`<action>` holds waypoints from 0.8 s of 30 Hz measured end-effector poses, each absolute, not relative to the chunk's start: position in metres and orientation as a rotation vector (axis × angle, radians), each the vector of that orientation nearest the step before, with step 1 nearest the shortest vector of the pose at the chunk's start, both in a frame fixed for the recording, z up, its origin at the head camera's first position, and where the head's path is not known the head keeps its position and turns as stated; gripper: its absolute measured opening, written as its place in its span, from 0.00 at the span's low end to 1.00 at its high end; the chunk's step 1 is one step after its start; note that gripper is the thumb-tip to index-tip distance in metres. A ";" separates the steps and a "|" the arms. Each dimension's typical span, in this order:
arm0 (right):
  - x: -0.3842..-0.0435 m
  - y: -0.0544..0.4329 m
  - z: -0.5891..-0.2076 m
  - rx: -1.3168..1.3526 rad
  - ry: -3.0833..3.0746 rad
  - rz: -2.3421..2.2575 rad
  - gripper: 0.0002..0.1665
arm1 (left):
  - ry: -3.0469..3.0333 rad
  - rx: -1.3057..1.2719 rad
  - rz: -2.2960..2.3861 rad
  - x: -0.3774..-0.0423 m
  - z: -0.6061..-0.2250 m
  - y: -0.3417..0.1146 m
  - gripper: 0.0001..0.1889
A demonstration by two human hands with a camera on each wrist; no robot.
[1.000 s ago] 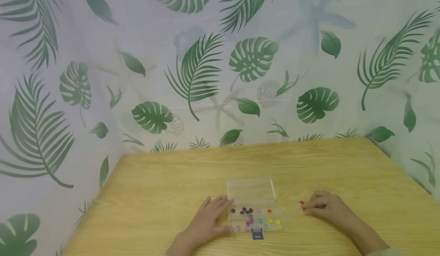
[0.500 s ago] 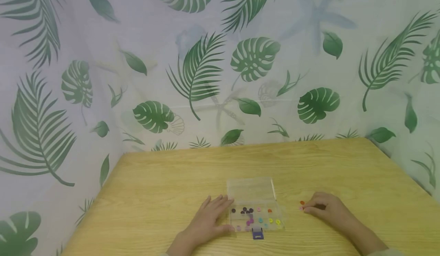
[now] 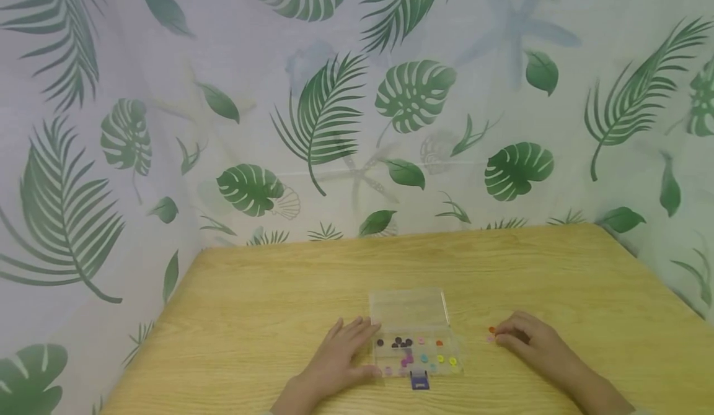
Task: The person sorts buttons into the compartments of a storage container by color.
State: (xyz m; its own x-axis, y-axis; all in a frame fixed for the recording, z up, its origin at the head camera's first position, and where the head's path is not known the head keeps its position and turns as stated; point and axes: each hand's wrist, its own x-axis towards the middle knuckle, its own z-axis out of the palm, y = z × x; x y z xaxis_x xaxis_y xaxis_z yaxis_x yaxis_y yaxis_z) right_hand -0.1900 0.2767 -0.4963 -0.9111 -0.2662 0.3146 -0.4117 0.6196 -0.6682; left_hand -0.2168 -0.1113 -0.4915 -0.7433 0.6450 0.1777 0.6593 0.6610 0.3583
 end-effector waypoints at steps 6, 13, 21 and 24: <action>-0.187 0.277 -0.492 0.498 -2.633 1.057 0.03 | -2.841 -1.109 -0.615 -0.217 -0.491 -0.111 0.40; -0.188 0.276 -0.491 0.548 -2.569 1.043 0.04 | -2.828 -1.118 -0.620 -0.217 -0.492 -0.111 0.39; -0.190 0.270 -0.487 0.662 -2.442 1.006 0.05 | -2.827 -1.129 -0.582 -0.218 -0.494 -0.111 0.39; -0.193 0.265 -0.485 0.690 -2.397 0.991 0.03 | -2.835 -1.118 -0.576 -0.217 -0.493 -0.111 0.40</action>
